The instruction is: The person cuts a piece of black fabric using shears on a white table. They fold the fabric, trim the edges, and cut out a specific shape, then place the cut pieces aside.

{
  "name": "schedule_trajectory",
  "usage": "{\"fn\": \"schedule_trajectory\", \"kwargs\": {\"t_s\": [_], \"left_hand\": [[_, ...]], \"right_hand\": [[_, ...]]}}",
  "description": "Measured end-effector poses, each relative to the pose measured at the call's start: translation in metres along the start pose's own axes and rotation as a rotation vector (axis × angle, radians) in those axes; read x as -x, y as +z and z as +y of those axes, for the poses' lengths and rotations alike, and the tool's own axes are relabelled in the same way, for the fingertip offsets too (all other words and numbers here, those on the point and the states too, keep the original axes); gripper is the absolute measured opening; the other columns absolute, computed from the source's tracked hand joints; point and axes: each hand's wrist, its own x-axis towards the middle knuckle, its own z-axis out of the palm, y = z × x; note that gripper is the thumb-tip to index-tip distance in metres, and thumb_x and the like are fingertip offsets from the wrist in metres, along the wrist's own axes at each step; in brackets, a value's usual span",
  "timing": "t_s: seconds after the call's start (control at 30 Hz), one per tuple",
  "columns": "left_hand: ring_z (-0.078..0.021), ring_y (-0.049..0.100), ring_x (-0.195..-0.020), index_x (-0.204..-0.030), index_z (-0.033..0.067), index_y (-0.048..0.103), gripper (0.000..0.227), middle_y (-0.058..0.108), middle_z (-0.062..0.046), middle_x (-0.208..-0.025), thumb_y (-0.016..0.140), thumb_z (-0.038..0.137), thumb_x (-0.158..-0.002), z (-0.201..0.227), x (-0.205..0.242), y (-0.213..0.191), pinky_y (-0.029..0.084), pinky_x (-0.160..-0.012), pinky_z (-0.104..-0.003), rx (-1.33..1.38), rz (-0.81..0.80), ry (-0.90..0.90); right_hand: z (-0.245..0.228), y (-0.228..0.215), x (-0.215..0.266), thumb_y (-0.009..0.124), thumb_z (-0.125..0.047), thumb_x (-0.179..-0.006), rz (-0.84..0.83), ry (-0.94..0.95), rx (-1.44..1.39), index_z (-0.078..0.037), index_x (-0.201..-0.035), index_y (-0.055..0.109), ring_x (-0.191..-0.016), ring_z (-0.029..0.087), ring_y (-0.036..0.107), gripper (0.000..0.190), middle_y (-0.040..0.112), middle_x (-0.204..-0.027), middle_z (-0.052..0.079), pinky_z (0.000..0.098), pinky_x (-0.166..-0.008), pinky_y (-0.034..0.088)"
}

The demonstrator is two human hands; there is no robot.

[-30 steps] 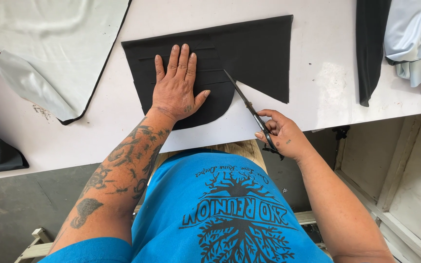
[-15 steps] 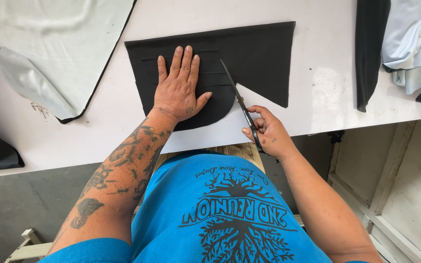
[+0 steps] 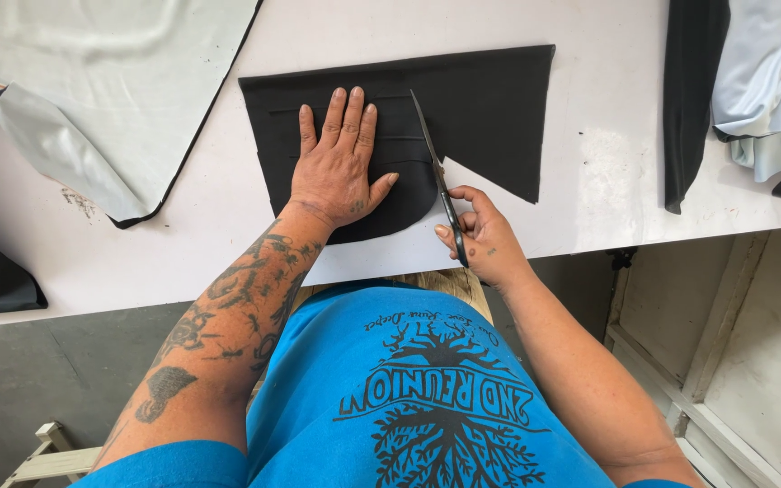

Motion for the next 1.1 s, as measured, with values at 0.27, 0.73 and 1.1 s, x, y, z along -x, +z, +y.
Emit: {"fn": "schedule_trajectory", "kwargs": {"t_s": [0.27, 0.73, 1.1], "left_hand": [[-0.0401, 0.007, -0.164, -0.171, 0.001, 0.026, 0.098, 0.015, -0.021, -0.178, 0.039, 0.071, -0.104, 0.004, -0.001, -0.009, 0.002, -0.127, -0.071, 0.009, -0.003, 0.003], [-0.0332, -0.008, -0.166, -0.174, 0.0098, 0.01, 0.097, -0.004, -0.013, -0.182, 0.038, 0.072, -0.104, 0.009, -0.004, -0.025, -0.011, -0.13, -0.066, 0.039, -0.251, -0.106], [-0.0327, -0.009, -0.166, -0.174, 0.0095, 0.01, 0.096, -0.004, -0.013, -0.182, 0.036, 0.071, -0.105, 0.01, -0.003, -0.027, -0.011, -0.131, -0.066, 0.025, -0.253, -0.11]], "right_hand": [[-0.005, 0.003, 0.0, 0.077, -0.022, -0.093, 0.035, 0.062, 0.074, -0.019, -0.144, 0.052, -0.062, 0.015, 0.065, 0.056, 0.06, -0.07, 0.002, 0.0323, -0.071, 0.054], [-0.013, 0.013, -0.026, 0.085, -0.012, -0.093, 0.096, -0.141, -0.032, -0.005, -0.144, 0.051, -0.052, 0.02, 0.07, 0.062, 0.064, -0.066, 0.01, 0.0267, -0.052, 0.057], [-0.019, -0.005, 0.009, 0.078, -0.007, -0.096, 0.051, -0.27, -0.162, 0.001, -0.146, 0.051, -0.055, 0.025, 0.071, 0.057, 0.068, -0.07, 0.019, 0.0314, -0.05, 0.058]]}}
